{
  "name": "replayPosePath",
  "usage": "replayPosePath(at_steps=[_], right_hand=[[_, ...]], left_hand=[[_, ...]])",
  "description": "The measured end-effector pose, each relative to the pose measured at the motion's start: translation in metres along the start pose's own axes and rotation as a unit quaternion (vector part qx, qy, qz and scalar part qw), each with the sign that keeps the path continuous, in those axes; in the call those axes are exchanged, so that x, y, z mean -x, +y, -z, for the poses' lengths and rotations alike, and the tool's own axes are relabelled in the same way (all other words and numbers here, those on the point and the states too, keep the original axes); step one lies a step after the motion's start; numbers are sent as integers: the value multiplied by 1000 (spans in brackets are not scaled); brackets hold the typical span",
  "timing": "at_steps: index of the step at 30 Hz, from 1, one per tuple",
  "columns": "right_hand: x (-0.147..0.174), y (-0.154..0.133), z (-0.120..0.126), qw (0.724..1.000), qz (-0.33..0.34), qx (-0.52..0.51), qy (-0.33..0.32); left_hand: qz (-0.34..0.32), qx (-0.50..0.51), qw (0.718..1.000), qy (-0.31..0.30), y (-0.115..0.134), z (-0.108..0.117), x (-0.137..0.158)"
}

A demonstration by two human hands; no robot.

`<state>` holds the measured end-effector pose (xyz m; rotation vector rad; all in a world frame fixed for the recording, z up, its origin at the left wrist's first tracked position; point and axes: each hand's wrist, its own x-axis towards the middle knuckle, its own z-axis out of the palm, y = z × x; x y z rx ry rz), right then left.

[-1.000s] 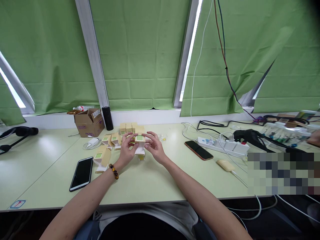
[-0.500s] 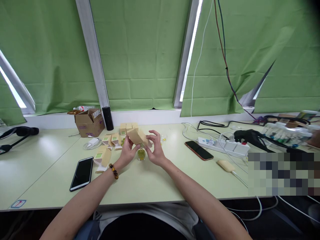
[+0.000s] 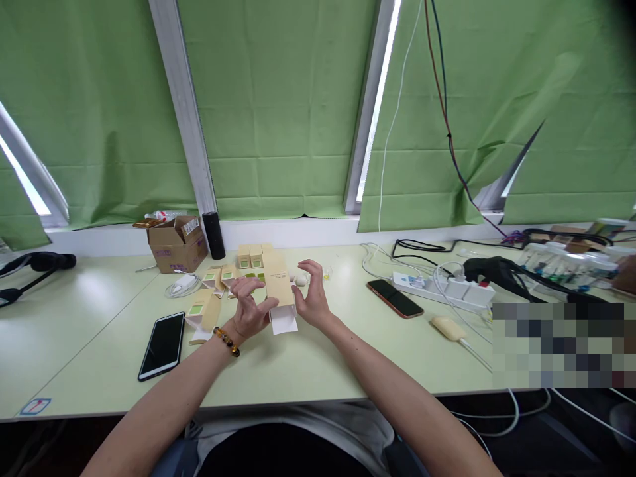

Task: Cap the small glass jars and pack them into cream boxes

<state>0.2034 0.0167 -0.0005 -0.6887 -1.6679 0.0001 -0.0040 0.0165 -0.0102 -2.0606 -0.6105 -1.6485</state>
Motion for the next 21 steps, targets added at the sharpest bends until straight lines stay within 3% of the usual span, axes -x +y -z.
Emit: replayPosePath(at_steps=[7, 9, 11, 15, 18, 21], right_hand=[[0, -2, 1, 1000, -16, -12, -4], [0, -2, 1, 1000, -16, -19, 11], [-1, -2, 1, 999, -19, -31, 26], [-3, -2, 2, 998, -26, -49, 37], [-3, -3, 2, 997, -31, -70, 13], [-2, -7, 4, 993, -47, -98, -52]], left_hand=[[163, 162, 973, -26, 7, -1, -8], [225, 222, 949, -17, 10, -3, -16], [311, 286, 906, 16, 11, -7, -22], [417, 377, 827, 12, 4, -14, -28], [475, 372, 798, 9, -3, -18, -25], [504, 362, 784, -3, -6, -19, -22]])
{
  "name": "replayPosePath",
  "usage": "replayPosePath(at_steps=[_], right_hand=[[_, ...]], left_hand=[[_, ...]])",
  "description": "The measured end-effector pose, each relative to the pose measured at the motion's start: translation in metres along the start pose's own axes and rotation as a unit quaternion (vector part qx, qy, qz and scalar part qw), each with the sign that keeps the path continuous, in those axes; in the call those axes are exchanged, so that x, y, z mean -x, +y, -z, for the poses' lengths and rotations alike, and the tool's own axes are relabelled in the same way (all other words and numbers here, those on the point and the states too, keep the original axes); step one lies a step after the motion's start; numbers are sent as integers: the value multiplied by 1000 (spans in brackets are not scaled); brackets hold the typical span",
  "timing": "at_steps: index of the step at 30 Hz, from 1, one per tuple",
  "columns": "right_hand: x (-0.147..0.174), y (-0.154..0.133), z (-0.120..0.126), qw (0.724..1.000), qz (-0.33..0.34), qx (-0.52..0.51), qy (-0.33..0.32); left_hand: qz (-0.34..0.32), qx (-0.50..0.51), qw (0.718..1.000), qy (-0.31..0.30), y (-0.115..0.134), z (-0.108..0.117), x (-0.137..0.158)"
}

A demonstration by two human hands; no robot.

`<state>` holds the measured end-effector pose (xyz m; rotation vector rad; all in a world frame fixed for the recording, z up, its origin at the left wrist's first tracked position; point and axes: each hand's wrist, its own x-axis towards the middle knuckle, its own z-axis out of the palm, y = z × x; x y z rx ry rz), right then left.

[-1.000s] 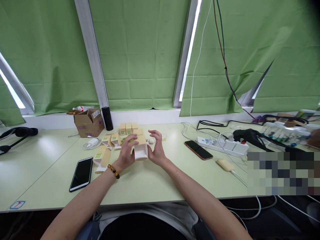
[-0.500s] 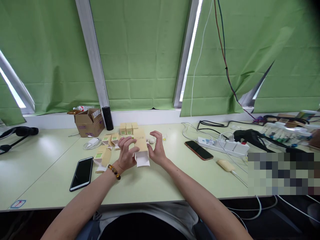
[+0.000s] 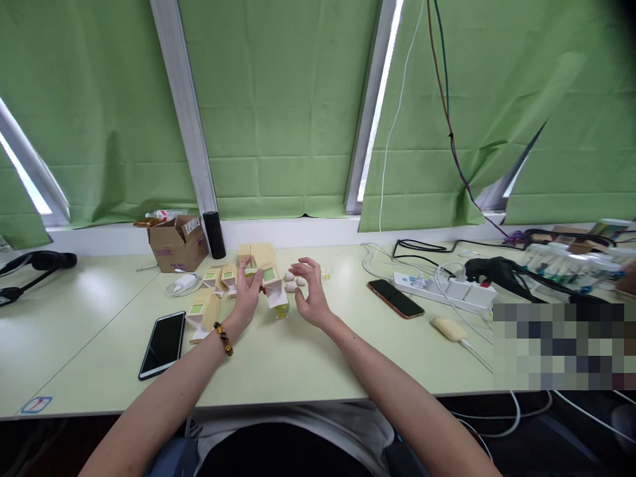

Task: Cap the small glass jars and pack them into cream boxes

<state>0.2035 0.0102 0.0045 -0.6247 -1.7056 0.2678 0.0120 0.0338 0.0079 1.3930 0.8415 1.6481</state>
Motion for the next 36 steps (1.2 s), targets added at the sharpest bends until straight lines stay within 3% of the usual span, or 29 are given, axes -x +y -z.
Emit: replayPosePath(at_steps=[4, 8, 14, 19, 21, 30, 36], right_hand=[[2, -3, -1, 997, -18, -23, -77], [3, -2, -4, 992, -51, -65, -95], [-2, 4, -6, 980, -122, -154, -34], [-8, 9, -2, 966, -169, -196, 23], [-8, 10, -2, 964, -180, -193, 29], [-4, 16, -8, 968, -176, -178, 2], [-3, 14, -9, 968, -175, -180, -3]], left_hand=[[28, -15, 999, -15, 2, -1, 3], [41, -27, 998, -29, 4, -3, 6], [-28, 22, 997, -62, 6, -2, 9], [-84, -6, 976, -201, 10, 0, 17], [-85, -31, 972, -219, 11, -2, 20], [-93, -57, 986, -123, -1, -7, 21], [-93, -77, 988, -99, -2, -8, 20]])
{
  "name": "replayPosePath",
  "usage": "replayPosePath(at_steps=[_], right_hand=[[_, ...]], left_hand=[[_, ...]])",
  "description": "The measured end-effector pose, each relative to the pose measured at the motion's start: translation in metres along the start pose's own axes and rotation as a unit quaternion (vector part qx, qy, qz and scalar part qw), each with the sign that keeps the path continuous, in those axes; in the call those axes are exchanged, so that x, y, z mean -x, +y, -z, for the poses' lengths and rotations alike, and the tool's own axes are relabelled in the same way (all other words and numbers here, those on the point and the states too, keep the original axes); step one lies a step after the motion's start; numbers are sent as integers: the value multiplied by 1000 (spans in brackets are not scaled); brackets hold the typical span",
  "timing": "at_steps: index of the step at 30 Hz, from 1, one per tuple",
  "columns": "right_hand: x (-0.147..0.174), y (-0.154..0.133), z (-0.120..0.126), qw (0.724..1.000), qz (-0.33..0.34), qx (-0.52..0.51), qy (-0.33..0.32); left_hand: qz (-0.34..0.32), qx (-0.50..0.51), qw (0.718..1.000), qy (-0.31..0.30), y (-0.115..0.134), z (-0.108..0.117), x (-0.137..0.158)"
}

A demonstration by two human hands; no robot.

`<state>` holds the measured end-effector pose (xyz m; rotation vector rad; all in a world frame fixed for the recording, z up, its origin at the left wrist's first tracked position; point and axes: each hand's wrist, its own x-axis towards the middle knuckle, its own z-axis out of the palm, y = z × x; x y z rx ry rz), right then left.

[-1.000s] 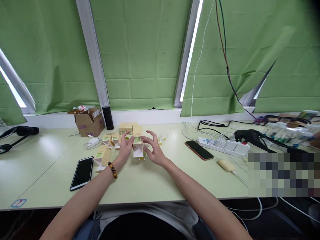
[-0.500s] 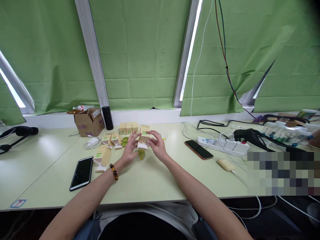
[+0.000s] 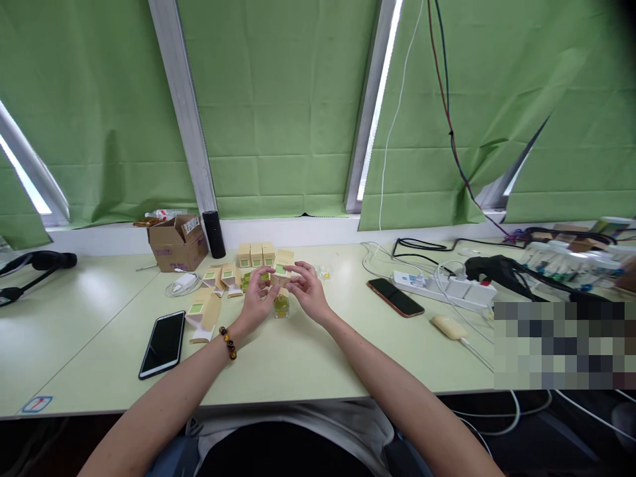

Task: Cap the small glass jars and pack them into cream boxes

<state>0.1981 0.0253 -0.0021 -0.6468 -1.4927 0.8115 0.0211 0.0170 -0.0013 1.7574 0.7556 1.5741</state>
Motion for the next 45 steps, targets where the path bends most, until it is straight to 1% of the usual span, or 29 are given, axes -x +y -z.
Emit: replayPosePath(at_steps=[6, 14, 28, 37, 41, 45], right_hand=[[1, -1, 0, 1000, 7, -5, -12], [6, -6, 1, 999, 23, -14, -43], [6, -4, -2, 999, 26, -2, -36], [6, -1, -3, 999, 21, 3, -27], [4, -3, -3, 1000, 15, -6, -21], [2, -3, -2, 999, 8, -36, -18]], left_hand=[[7, 3, 1000, 16, 2, -2, 0], [7, 0, 999, 37, -1, -2, -2], [22, -23, 998, 54, 0, -4, -1], [31, -39, 998, 49, 1, -4, 0], [8, -43, 998, 42, -1, -3, 1], [-17, -55, 998, 11, 1, 1, 3]])
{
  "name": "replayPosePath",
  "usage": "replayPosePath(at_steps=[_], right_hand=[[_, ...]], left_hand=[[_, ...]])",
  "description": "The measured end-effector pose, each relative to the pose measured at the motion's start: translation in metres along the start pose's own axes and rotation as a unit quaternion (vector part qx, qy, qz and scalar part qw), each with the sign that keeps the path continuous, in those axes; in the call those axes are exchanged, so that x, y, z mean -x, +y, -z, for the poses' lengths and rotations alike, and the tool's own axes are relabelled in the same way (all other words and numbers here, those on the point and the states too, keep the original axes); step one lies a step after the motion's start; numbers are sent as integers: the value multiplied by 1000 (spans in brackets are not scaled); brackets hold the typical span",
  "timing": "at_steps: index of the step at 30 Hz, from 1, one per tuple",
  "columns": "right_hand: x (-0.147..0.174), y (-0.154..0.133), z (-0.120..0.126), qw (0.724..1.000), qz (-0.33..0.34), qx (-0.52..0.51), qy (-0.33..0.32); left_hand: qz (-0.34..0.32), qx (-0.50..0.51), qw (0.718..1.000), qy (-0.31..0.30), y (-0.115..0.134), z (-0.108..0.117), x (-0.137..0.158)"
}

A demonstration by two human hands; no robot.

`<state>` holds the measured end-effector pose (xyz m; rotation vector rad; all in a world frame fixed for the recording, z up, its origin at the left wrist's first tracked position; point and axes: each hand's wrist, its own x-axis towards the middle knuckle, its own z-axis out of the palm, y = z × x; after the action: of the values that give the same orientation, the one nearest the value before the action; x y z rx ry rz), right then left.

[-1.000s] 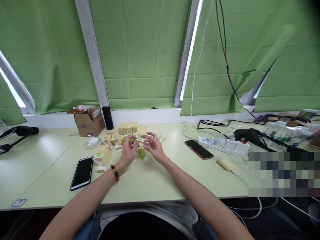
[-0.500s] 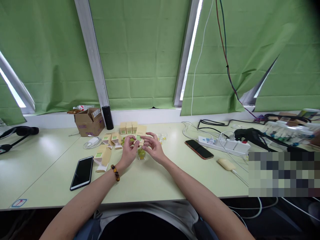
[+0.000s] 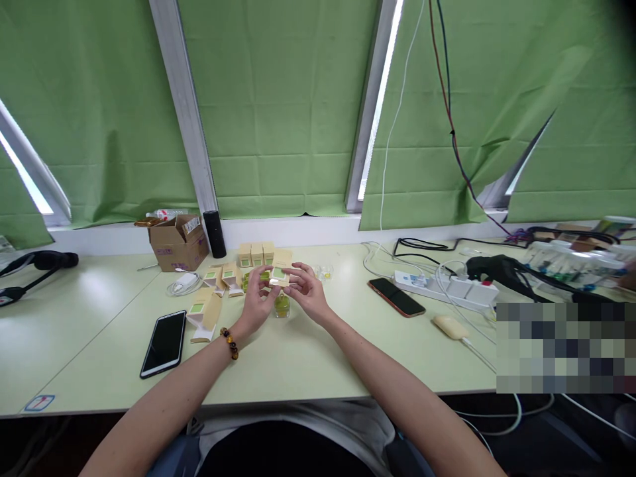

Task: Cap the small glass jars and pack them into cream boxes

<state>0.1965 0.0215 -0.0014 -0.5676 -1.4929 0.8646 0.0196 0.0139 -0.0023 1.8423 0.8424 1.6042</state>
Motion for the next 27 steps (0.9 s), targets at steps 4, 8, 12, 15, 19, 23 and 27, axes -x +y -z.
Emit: replayPosePath(at_steps=[4, 8, 12, 15, 19, 23, 27], right_hand=[[-1, 1, 1, 1000, -4, -19, 3], [-1, 2, 1, 1000, -7, -4, 9], [-1, 1, 0, 1000, -8, -8, 14], [-1, 0, -2, 1000, -10, -15, 17], [0, -1, -3, 1000, -12, -7, 18], [-1, -1, -3, 1000, -13, 8, 16], [-1, 0, -3, 1000, -12, 12, 14]], left_hand=[[-17, -17, 1000, -5, 2, 2, -1], [-13, -2, 1000, 4, 1, 0, -1], [-14, 9, 1000, 13, -3, -2, -1], [-23, 9, 999, 22, -4, -3, -1], [-28, -5, 999, 31, -3, -3, 0], [-24, -2, 999, 40, -2, -4, 0], [-20, -4, 999, 43, -2, -3, -1]])
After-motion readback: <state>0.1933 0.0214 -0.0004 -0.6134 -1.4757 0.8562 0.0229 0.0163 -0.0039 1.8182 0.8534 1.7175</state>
